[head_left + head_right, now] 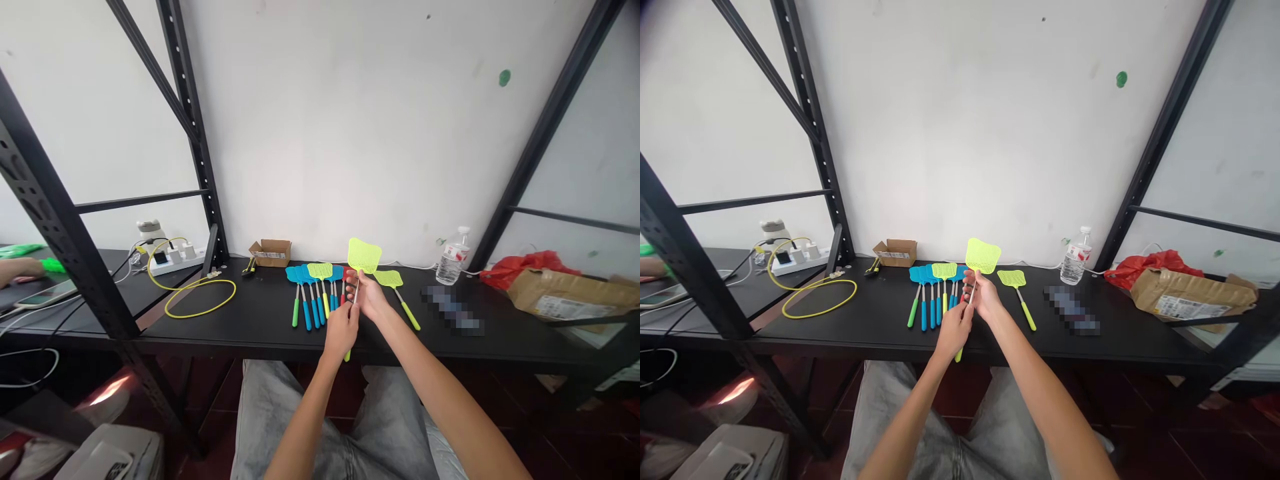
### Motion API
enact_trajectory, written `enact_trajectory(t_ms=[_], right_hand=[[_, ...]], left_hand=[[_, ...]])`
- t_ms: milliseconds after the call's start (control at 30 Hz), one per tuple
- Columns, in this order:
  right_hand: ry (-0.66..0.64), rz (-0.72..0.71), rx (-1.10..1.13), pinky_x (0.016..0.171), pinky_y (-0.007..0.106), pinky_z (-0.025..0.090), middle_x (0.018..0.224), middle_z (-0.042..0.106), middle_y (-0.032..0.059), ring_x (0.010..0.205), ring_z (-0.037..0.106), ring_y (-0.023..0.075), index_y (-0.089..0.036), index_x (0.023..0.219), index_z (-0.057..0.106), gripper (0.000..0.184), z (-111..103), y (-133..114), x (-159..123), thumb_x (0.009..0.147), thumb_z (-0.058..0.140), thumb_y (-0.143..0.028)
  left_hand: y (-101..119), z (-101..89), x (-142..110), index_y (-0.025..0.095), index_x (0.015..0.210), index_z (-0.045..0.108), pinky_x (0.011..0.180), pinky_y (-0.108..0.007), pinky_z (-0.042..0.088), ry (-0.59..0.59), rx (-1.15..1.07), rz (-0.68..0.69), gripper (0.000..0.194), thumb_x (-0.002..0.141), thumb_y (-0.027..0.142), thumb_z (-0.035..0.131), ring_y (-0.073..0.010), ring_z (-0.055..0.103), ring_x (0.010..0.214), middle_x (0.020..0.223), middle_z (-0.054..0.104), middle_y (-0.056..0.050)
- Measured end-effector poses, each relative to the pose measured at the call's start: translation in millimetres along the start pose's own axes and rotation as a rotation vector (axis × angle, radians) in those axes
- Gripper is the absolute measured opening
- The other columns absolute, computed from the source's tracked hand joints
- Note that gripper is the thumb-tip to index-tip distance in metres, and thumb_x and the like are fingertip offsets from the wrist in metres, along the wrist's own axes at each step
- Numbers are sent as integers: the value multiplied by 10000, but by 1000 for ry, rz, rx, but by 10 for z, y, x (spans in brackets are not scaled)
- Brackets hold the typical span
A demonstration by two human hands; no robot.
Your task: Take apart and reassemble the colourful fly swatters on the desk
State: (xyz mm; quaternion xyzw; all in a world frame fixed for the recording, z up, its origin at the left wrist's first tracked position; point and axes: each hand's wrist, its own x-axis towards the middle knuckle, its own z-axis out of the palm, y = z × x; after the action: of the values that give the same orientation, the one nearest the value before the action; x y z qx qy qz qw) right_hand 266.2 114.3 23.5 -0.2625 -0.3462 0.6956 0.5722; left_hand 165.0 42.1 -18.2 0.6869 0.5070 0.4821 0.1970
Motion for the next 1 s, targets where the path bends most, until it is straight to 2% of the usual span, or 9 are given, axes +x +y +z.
enact_trajectory(t_ms=[300,700,1000], right_hand=[[12,34,190,383,183,377,651,583,-7,494,487,92,-199,871,660,171,106,38,-94,918,579,-343],[-5,61,221,367,155,374,629,545,-9,466,445,73,-182,886,663,165,37,50,-89,924,558,-304],[-59,-17,144,422,189,420,641,561,-6,488,462,82,-170,909,690,151,27,100,-119,858,652,-307]], left_hand=[[-12,-8,-8,156,851,638,567,-235,330,3,-36,-1,461,997,440,305,-161,571,655,696,619,-47],[-40,15,-8,160,959,672,576,-238,315,14,3,44,443,1009,422,318,-157,570,651,773,660,-56],[-39,11,-18,164,827,623,552,-231,302,7,-30,25,470,1010,443,292,-151,552,637,758,641,-53]])
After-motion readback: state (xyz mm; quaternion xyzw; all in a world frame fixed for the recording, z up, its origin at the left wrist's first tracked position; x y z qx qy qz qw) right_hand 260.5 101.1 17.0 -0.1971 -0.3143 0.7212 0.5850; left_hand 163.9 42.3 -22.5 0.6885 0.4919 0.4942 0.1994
